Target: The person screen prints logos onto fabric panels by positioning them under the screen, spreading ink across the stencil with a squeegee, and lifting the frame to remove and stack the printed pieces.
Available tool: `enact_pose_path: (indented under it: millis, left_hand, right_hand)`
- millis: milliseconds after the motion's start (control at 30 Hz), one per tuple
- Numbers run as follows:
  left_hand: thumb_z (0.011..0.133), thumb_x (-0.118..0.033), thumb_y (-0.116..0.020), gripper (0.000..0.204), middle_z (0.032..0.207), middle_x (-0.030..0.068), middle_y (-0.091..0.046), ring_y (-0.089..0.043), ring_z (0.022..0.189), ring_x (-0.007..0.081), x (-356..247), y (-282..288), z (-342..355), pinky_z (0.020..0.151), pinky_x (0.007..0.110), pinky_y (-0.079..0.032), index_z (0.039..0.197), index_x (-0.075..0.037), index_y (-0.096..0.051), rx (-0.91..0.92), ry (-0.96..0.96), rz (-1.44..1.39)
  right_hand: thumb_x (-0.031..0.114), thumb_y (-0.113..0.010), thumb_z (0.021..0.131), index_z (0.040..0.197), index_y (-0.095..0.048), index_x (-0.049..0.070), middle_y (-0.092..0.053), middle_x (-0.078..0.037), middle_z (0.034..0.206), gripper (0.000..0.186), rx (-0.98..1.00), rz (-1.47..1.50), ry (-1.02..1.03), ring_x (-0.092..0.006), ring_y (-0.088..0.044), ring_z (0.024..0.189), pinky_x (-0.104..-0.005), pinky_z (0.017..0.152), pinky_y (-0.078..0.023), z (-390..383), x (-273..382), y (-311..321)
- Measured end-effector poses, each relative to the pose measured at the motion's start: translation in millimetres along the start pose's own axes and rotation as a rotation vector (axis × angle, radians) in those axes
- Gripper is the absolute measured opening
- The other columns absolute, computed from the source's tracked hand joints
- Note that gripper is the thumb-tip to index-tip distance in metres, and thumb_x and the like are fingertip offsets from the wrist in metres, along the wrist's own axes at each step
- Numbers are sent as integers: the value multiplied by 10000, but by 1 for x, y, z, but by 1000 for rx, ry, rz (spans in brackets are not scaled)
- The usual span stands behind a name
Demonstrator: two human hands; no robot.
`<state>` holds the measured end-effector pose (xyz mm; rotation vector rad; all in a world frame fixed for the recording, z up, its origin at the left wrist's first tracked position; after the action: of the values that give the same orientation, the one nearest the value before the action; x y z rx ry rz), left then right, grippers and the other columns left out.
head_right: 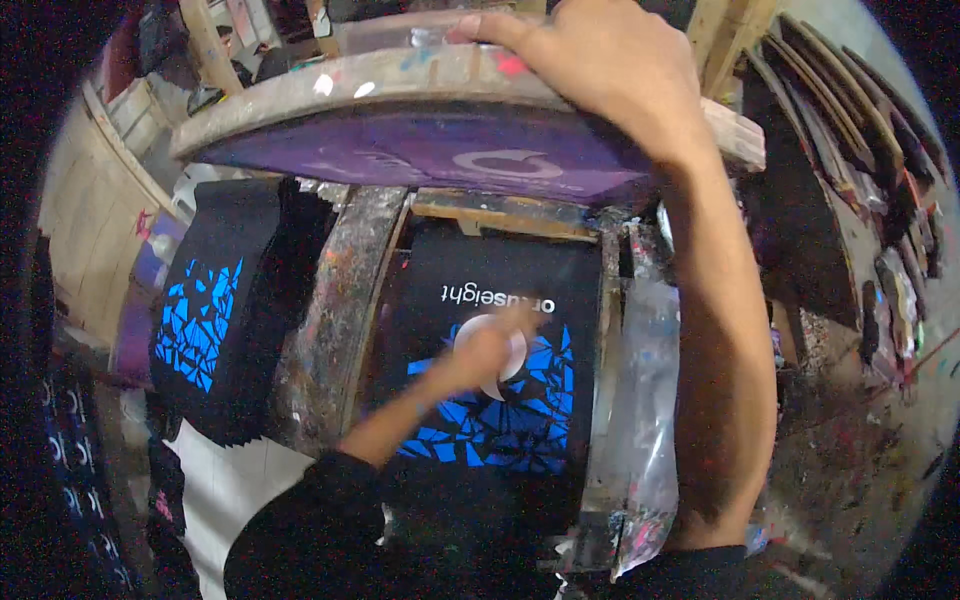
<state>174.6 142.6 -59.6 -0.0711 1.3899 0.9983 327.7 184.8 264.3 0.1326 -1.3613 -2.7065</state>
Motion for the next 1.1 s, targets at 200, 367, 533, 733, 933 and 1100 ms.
enact_pose_path:
  millis: [200,367,533,733,933,1100]
  left_hand:
    - [754,-108,-698,444,1180,147,-667,-588,1167,378,137,163,27,1067,469,-414,1190,-40,-652,-442,-116,1291]
    - [857,-22,-536,339,1164,175,-666,-605,1127,344,105,171,29,925,461,-485,1160,-76,-678,-589,-34,764]
    - [888,-156,-613,203,985,207,-700,-666,937,370,44,168,26,863,461,-500,1028,-21,-673,-539,65,477]
    - [907,-222,-672,226,905,157,-708,-675,847,277,-37,301,-204,790,406,-523,927,1,-702,-1362,199,707]
    - [953,-223,-610,219,869,155,-671,-651,847,303,-110,374,-472,778,411,-502,964,-7,-650,-1900,422,1177]
    - [869,-120,-649,452,1260,238,-554,-548,1175,408,-57,312,-364,998,468,-440,1295,-28,-529,-1565,790,1424]
  right_hand:
    - [800,-465,835,991,-751,35,-706,-275,951,832,80,-31,-206,-448,-668,986,-495,878,-508,20,3,-2]
    - [790,-487,824,993,-738,-8,-695,-297,976,853,137,58,-215,-439,-662,1017,-483,902,-493,27,20,17]
    - [800,-493,817,958,-746,10,-687,-314,1014,842,105,50,-238,-464,-650,1037,-497,930,-478,17,11,12]
    - [796,-483,829,956,-749,12,-695,-305,1003,838,87,68,-221,-461,-658,1025,-485,928,-487,17,13,22]
    - [802,-500,815,939,-746,-16,-706,-287,1013,863,98,84,-240,-436,-674,1034,-479,926,-496,23,8,19]
    - [737,-495,862,1005,-724,-23,-700,-276,1047,807,116,16,-229,-443,-658,1052,-495,918,-496,12,-17,9]
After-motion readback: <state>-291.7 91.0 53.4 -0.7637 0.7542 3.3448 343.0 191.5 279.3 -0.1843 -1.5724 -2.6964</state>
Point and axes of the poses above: each hand's wrist, its own z-axis towards the middle knuckle, its own y-axis out of the back of the hand, x = y × z, the point moved 1 cm from there along z, towards the middle knuckle
